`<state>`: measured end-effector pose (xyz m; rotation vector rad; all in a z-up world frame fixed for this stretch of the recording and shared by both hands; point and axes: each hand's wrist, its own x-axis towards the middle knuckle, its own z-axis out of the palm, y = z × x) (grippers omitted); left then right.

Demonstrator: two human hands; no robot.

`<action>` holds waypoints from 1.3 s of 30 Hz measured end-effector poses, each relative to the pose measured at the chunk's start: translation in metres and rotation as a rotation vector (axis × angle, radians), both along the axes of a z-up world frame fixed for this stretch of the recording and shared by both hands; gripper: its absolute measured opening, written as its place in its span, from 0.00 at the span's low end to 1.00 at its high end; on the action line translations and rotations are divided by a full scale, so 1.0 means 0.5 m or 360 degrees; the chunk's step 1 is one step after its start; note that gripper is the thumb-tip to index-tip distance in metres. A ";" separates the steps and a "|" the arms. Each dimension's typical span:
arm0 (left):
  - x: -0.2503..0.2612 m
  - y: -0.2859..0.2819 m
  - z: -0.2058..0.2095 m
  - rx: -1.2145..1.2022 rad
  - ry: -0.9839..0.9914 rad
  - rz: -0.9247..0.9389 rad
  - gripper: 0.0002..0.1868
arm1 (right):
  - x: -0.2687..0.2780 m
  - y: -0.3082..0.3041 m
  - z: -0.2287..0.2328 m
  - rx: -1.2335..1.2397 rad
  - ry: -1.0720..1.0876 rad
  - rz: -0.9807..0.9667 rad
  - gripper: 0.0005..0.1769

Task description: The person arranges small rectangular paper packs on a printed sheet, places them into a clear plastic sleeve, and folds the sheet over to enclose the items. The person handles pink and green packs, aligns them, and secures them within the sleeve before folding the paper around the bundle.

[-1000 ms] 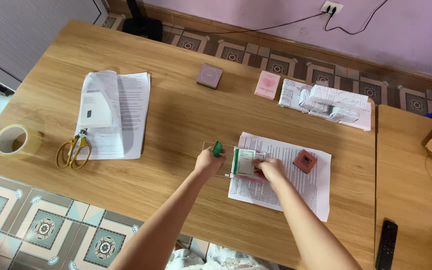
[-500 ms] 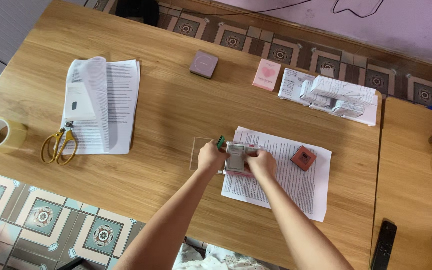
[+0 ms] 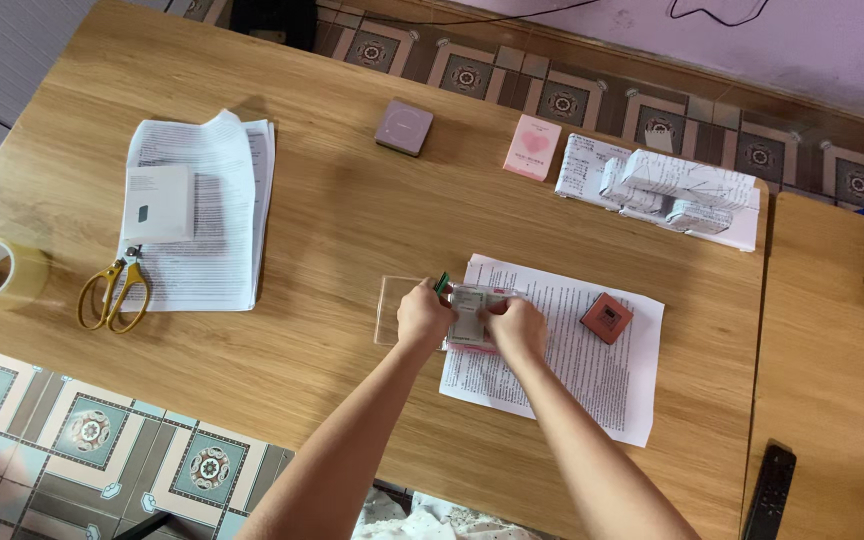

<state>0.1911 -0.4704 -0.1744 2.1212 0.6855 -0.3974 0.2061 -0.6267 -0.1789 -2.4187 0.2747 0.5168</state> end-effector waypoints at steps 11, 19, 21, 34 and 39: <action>-0.006 -0.018 0.016 0.0107 -0.0065 0.0019 0.18 | 0.008 -0.002 -0.015 -0.0031 -0.0083 0.0019 0.12; -0.008 -0.016 -0.001 0.0089 -0.0160 -0.0007 0.21 | -0.004 0.002 -0.012 -0.0217 -0.0227 0.0140 0.12; -0.009 -0.011 0.005 0.0004 -0.0141 0.0031 0.19 | -0.003 -0.006 -0.001 -0.0120 -0.0285 0.0165 0.10; -0.049 0.183 0.067 -0.1812 -0.0348 0.0509 0.17 | 0.021 0.124 0.149 0.0917 0.0013 0.0035 0.17; -0.088 0.290 0.105 -0.1838 -0.0638 0.0576 0.16 | 0.009 0.259 0.161 0.1073 -0.0097 0.0275 0.18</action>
